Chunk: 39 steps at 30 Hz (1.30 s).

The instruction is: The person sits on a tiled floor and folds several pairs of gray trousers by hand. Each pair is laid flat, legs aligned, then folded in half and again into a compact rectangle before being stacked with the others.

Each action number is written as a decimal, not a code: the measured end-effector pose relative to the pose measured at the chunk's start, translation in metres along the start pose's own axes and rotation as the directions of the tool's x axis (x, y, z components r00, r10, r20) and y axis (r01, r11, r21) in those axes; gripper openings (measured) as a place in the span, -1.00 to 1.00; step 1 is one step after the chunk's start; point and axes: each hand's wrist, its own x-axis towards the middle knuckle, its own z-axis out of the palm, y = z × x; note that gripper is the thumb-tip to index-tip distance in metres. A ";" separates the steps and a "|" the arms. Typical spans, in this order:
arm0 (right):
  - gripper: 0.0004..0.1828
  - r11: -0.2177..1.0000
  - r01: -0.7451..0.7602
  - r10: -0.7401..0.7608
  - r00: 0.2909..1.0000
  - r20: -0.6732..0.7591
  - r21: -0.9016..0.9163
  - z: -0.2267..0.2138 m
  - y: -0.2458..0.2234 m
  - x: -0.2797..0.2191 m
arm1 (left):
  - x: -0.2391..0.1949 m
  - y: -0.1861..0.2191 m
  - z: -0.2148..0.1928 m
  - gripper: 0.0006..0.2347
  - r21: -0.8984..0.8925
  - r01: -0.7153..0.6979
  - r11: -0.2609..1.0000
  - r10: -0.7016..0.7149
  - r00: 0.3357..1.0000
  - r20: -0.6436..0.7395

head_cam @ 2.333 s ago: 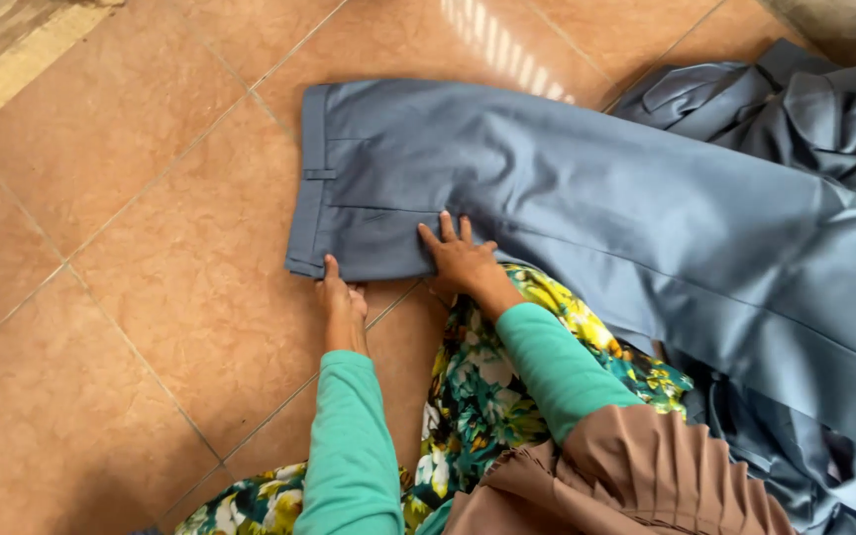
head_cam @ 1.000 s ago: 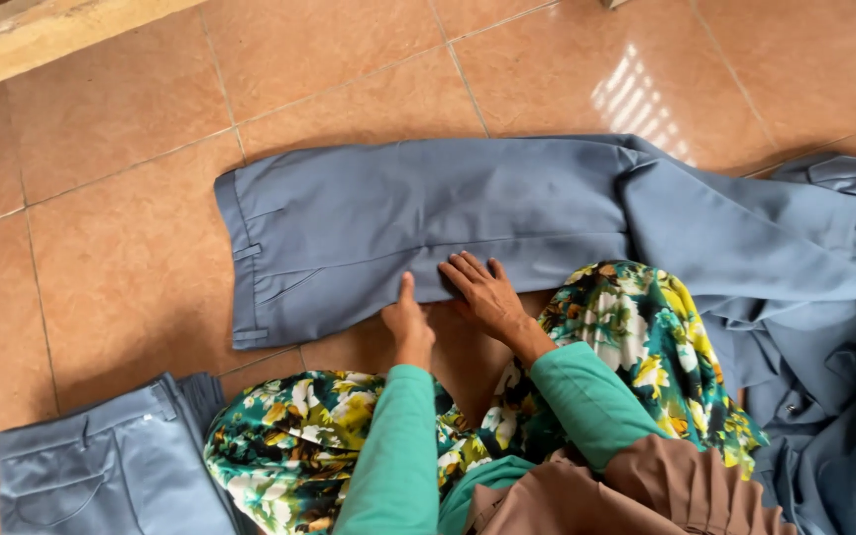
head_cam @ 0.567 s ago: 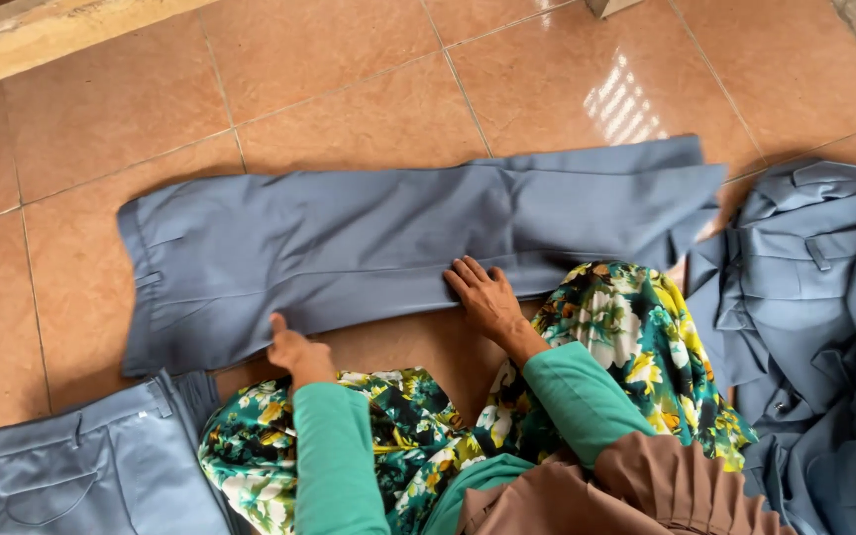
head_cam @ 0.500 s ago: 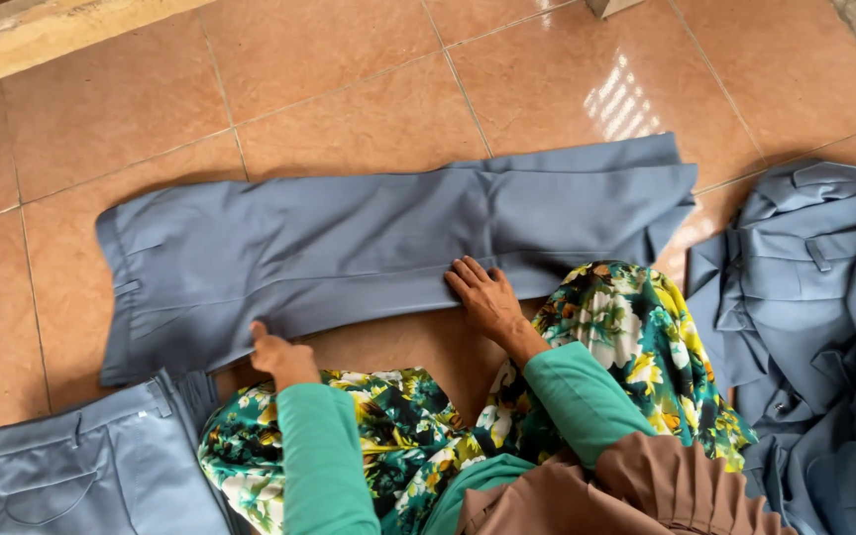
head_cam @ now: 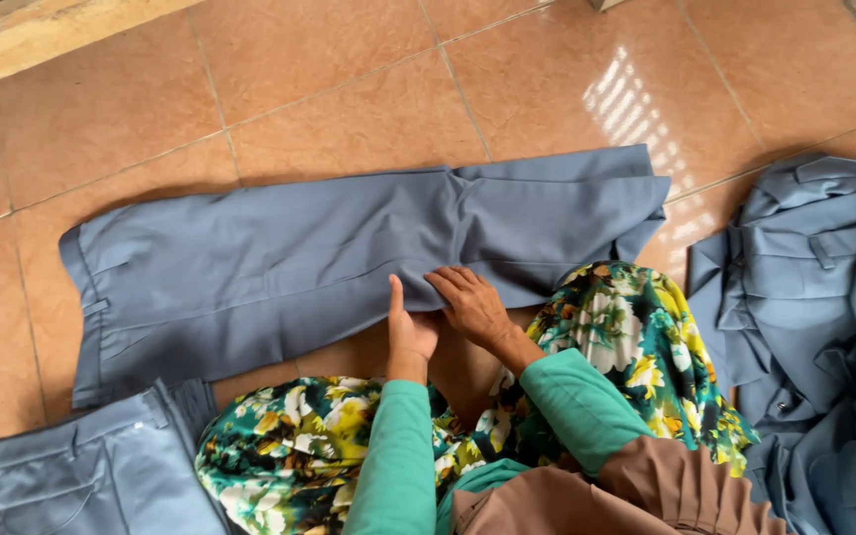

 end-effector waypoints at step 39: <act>-0.35 0.575 -0.783 0.760 0.618 0.202 0.235 -0.043 0.202 0.028 | 0.058 0.149 -0.184 -0.35 0.082 -0.436 0.896 0.432 0.818 -0.380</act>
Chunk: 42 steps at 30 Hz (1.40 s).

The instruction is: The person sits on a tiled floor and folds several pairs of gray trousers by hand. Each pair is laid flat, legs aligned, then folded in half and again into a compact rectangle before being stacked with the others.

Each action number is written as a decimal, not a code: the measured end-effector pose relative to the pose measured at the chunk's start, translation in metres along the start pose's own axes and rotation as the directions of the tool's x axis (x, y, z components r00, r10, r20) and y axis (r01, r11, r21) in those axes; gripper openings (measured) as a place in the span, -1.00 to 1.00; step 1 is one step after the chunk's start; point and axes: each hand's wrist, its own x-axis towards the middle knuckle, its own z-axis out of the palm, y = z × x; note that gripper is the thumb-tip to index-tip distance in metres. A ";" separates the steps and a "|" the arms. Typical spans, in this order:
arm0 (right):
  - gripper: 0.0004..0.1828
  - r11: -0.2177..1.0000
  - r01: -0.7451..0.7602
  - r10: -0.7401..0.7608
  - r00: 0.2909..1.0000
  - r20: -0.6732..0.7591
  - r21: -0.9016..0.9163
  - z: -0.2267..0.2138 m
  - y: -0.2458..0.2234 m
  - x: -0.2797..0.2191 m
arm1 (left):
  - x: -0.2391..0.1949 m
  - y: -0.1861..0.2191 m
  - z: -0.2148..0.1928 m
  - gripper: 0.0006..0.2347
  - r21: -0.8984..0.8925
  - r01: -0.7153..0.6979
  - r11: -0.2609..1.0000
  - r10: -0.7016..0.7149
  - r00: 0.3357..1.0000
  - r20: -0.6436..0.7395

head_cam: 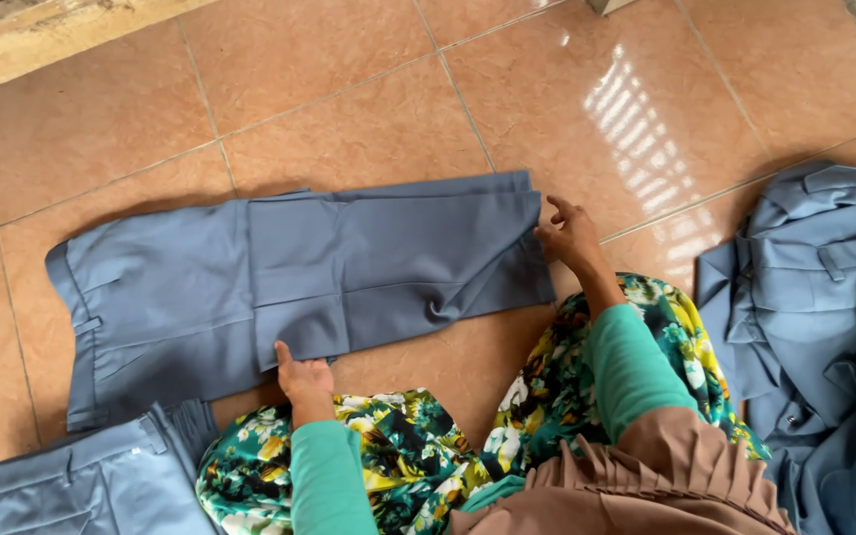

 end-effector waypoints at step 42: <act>-0.15 0.984 0.032 -0.037 0.999 0.026 0.175 -0.008 -0.098 -0.050 | -0.069 0.062 0.123 -0.44 0.819 -0.428 -0.382 0.129 0.853 0.506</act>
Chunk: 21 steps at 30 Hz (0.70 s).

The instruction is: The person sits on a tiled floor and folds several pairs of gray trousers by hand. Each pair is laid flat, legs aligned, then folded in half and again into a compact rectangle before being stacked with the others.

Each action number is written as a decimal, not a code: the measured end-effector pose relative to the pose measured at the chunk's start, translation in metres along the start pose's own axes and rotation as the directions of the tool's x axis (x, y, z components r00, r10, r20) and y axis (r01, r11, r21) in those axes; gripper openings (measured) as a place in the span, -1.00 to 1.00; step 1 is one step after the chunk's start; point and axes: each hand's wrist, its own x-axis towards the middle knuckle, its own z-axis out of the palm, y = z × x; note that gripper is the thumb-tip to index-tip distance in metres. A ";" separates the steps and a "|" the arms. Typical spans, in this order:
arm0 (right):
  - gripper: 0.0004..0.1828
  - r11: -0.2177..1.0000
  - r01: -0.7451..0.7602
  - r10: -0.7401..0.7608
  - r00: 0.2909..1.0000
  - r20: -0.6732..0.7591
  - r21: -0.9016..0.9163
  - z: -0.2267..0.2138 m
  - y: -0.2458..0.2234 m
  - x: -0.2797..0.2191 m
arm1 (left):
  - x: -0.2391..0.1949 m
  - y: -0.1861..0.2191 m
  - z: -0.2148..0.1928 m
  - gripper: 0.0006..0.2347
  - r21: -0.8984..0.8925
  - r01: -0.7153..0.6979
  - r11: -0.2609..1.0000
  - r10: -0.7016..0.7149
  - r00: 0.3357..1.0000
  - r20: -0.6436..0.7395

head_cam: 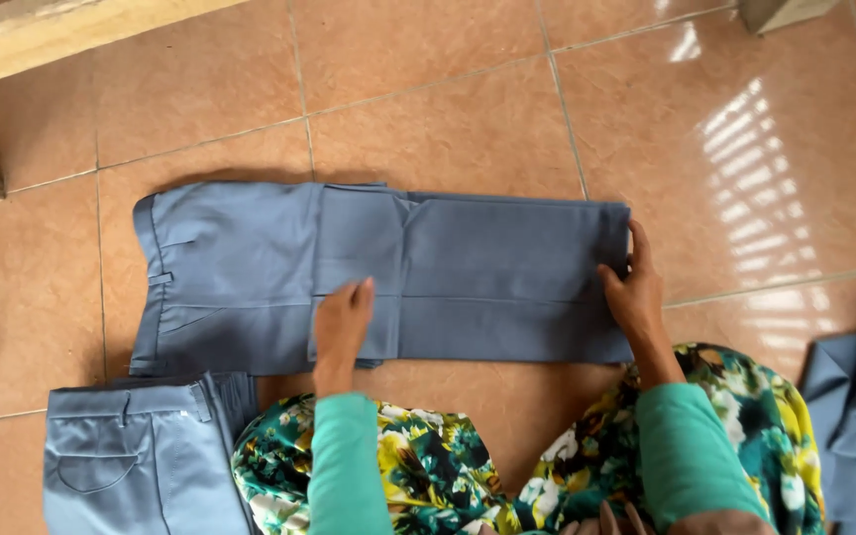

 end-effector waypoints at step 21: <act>-0.33 0.905 -0.343 0.320 0.939 0.126 0.252 0.009 0.064 0.028 | 0.199 0.053 0.018 -0.88 0.182 -0.397 0.900 0.401 0.916 0.014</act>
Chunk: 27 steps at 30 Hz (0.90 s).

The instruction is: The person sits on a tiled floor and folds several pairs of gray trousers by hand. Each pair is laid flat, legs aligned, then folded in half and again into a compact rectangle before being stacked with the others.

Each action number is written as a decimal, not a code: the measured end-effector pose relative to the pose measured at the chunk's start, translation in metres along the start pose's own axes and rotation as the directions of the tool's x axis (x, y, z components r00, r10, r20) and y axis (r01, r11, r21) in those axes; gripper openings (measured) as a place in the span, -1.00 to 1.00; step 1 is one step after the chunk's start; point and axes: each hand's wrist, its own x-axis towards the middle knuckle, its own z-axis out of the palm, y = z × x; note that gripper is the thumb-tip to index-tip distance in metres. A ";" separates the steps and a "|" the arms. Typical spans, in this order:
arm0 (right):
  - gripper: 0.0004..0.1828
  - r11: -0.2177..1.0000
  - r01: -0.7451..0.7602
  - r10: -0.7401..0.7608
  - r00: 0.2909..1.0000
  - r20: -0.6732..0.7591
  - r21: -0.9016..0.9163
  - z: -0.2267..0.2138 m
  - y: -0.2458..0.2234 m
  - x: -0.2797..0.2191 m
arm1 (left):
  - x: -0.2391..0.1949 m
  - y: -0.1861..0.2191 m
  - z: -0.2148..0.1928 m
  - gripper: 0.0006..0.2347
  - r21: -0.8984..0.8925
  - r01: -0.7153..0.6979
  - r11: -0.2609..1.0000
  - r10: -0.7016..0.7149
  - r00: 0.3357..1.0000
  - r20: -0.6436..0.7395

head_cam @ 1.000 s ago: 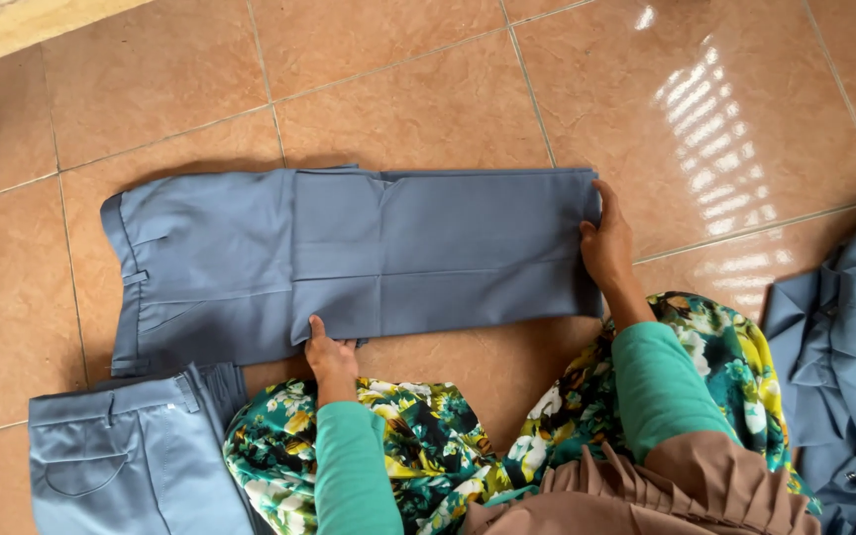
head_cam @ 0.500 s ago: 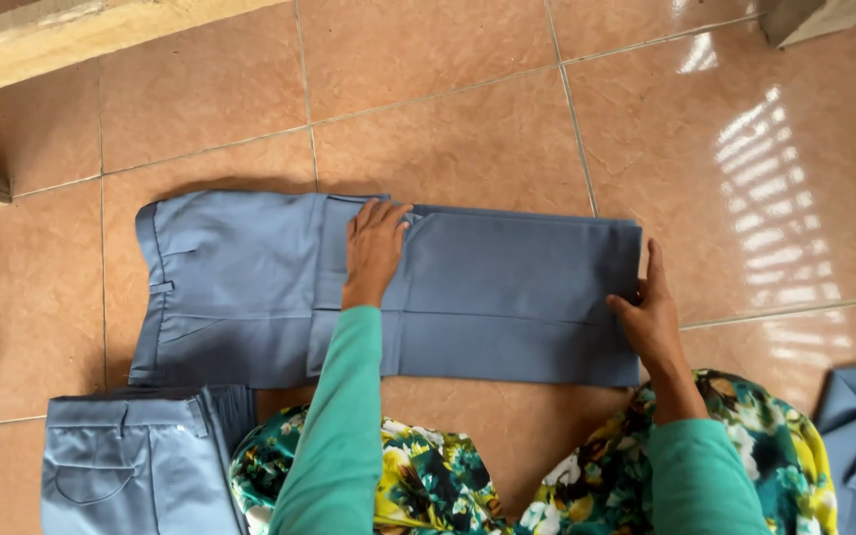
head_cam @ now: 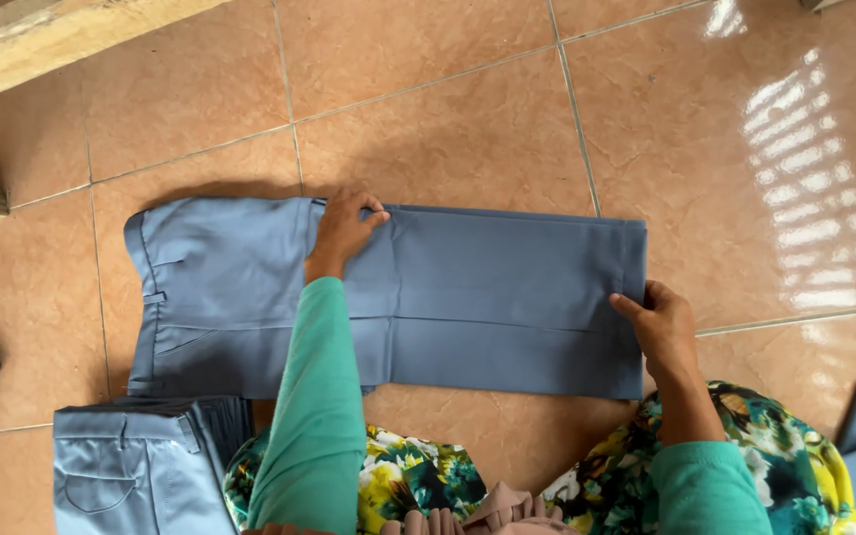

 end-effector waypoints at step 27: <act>-0.46 0.293 0.610 -0.859 0.506 0.077 -0.737 0.092 -0.011 -0.039 | -0.134 0.197 0.115 -0.61 0.022 -0.350 0.936 0.341 0.893 -0.296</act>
